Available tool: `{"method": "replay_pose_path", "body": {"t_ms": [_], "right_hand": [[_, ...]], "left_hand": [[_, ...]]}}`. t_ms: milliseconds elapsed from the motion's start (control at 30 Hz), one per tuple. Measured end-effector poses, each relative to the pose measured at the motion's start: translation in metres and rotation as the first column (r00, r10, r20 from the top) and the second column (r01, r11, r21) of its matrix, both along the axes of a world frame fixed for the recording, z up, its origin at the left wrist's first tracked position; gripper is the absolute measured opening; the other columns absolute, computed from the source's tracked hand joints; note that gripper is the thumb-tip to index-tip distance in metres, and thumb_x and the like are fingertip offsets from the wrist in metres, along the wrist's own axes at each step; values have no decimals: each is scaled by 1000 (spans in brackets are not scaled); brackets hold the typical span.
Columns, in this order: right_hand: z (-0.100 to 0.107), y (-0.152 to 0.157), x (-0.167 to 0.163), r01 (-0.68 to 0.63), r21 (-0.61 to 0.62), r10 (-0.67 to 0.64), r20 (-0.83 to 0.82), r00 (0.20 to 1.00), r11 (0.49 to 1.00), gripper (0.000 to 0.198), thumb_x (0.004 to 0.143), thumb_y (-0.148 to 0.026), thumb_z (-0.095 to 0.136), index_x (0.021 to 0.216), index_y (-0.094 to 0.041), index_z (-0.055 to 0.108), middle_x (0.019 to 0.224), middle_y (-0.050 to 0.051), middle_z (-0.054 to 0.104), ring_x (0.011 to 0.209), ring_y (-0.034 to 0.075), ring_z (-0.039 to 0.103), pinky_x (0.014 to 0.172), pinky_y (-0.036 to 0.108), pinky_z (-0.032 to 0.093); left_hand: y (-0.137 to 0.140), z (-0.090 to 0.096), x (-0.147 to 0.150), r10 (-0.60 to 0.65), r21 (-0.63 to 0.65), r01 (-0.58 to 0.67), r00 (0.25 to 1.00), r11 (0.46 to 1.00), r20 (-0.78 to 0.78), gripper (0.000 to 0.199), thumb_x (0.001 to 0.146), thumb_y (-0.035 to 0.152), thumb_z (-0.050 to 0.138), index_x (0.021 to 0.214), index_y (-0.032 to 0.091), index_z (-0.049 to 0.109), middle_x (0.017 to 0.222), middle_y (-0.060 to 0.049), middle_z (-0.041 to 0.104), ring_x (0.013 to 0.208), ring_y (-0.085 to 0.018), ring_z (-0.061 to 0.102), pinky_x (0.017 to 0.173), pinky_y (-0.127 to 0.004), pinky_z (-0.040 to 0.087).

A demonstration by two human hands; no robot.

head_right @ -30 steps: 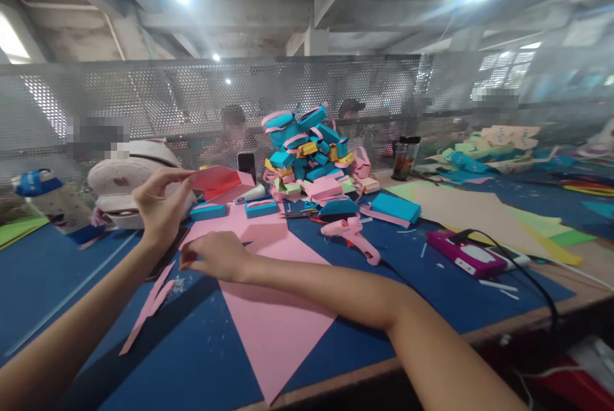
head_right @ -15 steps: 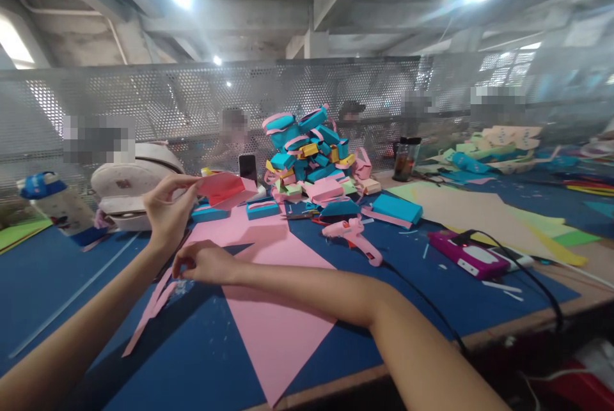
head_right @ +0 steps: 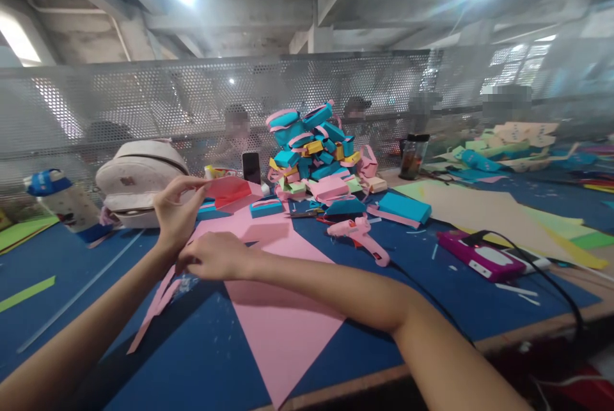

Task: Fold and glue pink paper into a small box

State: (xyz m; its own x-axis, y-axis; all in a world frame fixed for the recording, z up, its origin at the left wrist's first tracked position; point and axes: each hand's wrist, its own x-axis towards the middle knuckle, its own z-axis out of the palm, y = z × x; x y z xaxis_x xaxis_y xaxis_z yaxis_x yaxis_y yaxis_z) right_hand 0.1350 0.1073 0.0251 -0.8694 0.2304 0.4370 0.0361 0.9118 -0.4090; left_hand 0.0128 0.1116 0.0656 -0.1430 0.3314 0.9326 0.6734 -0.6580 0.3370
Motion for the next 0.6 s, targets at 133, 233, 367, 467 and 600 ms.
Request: {"method": "replay_pose_path", "body": {"t_ms": [133, 233, 367, 467, 600], "right_hand": [[34, 2, 41, 159, 234, -98, -255, 962, 959, 17, 90, -17, 57, 99, -22, 70, 102, 1, 72, 97, 17, 62, 83, 28, 45], [53, 20, 68, 378, 310, -231, -421, 877, 872, 29, 88, -20, 63, 117, -21, 62, 121, 6, 65, 112, 22, 54, 98, 36, 40], [56, 45, 89, 455, 190, -356, -398, 846, 870, 18, 84, -19, 71, 101, -21, 68, 99, 2, 72, 94, 20, 62, 83, 31, 45], [45, 52, 95, 421, 21, -385, -369, 846, 907, 4, 84, -19, 70, 87, -21, 71, 85, -1, 74, 79, 15, 65, 68, 26, 43], [32, 54, 98, 413, -127, -427, -415, 804, 902, 3, 82, -21, 71, 81, -21, 73, 81, 0, 74, 72, 14, 64, 63, 25, 42]], "left_hand": [[-2, -1, 2, -35, -61, 34, 999, 998, -14, 6, 79, 17, 68, 82, 19, 73, 75, 0, 67, 71, -12, 58, 69, -24, 44], [-4, -2, 8, -92, -119, 86, 995, 989, -45, 4, 80, 19, 68, 81, 19, 72, 77, 0, 68, 74, -13, 60, 73, -25, 46], [-8, -8, 20, -161, -182, 144, 983, 973, -84, 7, 83, 24, 67, 80, 19, 71, 81, -2, 70, 79, -15, 64, 78, -26, 48], [-11, -13, 27, -198, -225, 172, 975, 959, -99, 10, 84, 29, 67, 81, 19, 71, 82, -3, 70, 80, -16, 64, 78, -27, 49], [-10, -19, 30, -226, -283, 198, 972, 939, -69, 16, 81, 34, 70, 90, 20, 71, 88, -4, 72, 84, -18, 65, 78, -28, 50]]}}
